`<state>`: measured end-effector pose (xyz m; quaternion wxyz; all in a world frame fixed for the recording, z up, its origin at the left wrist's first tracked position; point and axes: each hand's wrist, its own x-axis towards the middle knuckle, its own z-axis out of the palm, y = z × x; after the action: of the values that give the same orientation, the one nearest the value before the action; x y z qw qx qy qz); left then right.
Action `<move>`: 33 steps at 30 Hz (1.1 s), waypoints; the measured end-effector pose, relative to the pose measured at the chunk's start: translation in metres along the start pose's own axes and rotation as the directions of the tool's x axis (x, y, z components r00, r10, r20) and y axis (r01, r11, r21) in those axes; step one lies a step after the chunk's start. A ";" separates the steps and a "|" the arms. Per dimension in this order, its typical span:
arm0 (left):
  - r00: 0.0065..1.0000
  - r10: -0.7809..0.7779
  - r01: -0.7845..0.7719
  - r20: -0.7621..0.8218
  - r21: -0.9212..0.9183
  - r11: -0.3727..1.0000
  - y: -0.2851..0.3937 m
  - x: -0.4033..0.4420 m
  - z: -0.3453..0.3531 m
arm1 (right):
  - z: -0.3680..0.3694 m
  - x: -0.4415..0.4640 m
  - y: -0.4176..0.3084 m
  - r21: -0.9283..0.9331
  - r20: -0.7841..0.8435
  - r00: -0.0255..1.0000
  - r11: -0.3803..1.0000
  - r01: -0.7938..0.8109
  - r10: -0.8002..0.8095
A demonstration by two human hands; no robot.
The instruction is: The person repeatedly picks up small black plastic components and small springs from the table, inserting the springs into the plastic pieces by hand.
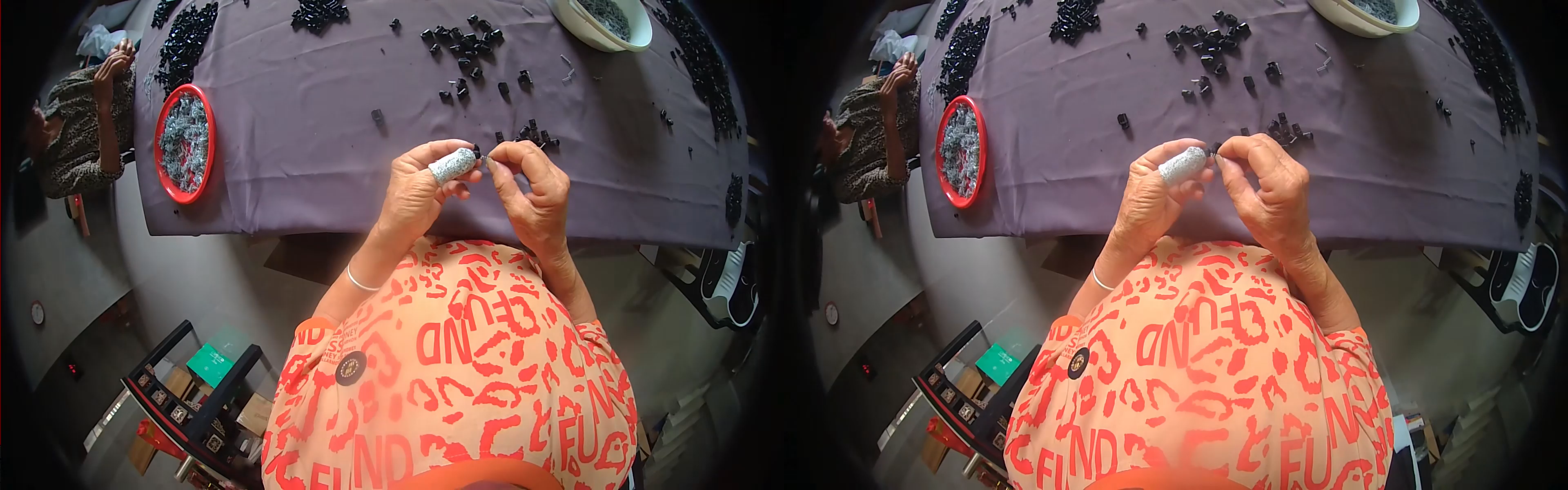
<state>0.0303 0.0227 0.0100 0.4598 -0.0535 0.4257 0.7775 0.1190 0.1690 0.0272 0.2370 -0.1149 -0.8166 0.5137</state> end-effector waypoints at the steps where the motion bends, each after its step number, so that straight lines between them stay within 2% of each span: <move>1: 0.999 0.034 -0.035 0.005 0.028 0.999 -0.002 -0.001 0.000 | 0.001 0.000 0.000 -0.009 0.004 1.000 1.000 0.005 -0.005; 11: 0.945 0.325 -0.293 -0.029 0.364 0.884 -0.010 -0.009 0.003 | 0.007 0.001 0.001 -0.158 0.072 0.993 0.982 0.099 -0.089; 18: 0.949 0.313 -0.280 -0.029 0.374 0.884 -0.016 -0.012 -0.005 | 0.008 0.002 -0.002 -0.148 0.149 0.988 0.987 0.060 -0.038; 20: 0.956 0.294 -0.268 -0.010 0.383 0.884 -0.015 -0.013 -0.009 | 0.006 0.000 -0.004 -0.091 0.193 0.981 0.996 0.002 0.016; 23: 0.987 0.155 -0.149 -0.030 0.148 0.978 -0.020 -0.018 -0.013 | 0.002 -0.004 -0.004 -0.021 0.221 0.974 0.998 -0.051 0.054; 25: 0.994 0.104 -0.103 -0.022 0.061 0.993 -0.024 -0.017 -0.016 | -0.001 -0.006 -0.010 0.024 0.207 0.971 0.992 -0.126 0.119; 26: 0.997 0.080 -0.080 -0.023 0.003 0.997 -0.025 -0.018 -0.018 | -0.005 -0.009 0.000 0.009 0.183 0.980 0.997 -0.082 0.079; 27: 0.998 0.055 -0.056 -0.023 -0.055 0.997 -0.025 -0.018 -0.020 | -0.007 -0.007 0.003 -0.020 0.139 0.987 0.997 -0.076 0.078; 29: 0.999 0.048 -0.048 -0.008 -0.097 0.994 -0.026 -0.017 -0.028 | -0.005 -0.003 0.016 -0.237 0.039 0.999 0.971 0.037 -0.029; 31: 0.997 0.070 -0.066 0.019 -0.170 0.983 -0.022 -0.016 -0.032 | 0.000 0.005 0.014 -0.452 0.094 0.991 0.883 0.126 -0.093; 33: 0.996 0.084 -0.082 0.012 -0.142 0.987 -0.022 -0.016 -0.033 | 0.008 0.009 0.012 -0.601 0.140 0.982 0.777 0.186 -0.127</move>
<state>0.0460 -0.0069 -0.0174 0.4258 -0.0612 0.3675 0.8246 0.1060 0.1723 0.0157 0.1915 -0.0932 -0.9552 0.2054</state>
